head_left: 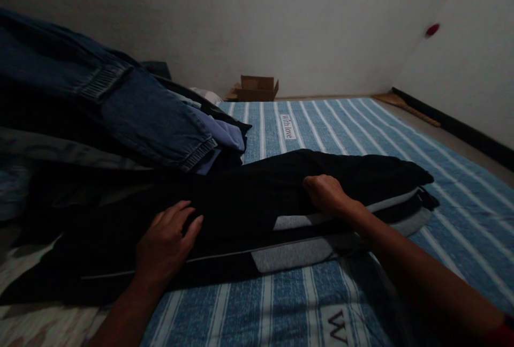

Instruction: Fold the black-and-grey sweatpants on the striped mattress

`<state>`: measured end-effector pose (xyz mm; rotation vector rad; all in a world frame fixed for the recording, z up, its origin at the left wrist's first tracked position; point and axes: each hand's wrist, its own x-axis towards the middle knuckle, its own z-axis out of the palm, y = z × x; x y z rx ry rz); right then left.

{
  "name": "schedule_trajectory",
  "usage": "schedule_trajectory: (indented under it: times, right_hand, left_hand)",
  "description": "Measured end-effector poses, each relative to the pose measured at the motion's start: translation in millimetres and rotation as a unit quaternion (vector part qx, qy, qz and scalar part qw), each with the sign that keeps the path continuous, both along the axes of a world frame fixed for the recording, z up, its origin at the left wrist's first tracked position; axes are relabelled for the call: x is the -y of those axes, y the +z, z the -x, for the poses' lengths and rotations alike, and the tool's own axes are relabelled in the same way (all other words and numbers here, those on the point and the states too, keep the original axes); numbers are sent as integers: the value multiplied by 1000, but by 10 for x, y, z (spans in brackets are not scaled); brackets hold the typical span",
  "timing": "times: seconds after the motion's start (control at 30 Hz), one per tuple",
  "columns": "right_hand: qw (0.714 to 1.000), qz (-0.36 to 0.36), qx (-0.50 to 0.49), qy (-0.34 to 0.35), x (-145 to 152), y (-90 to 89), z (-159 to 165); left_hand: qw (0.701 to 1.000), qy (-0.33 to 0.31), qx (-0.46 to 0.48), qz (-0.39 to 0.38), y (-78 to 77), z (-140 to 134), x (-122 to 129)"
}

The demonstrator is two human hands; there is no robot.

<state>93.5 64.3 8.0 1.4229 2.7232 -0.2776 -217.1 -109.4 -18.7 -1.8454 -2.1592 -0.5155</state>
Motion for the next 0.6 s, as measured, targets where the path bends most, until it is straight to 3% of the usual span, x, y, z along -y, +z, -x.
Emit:
schedule_trajectory:
  times: [0.33, 0.43, 0.6]
  right_hand:
    - [969, 70, -235, -35, -54, -134, -295]
    - [969, 64, -236, -29, -30, -123, -348]
    - [987, 30, -158, -6, -30, -52, -223]
  left_hand:
    - [1000, -5, -17, -9, -16, 13, -5]
    - [1000, -1, -13, 0, 1, 2, -7]
    - [1000, 4, 1, 4, 17, 2, -10]
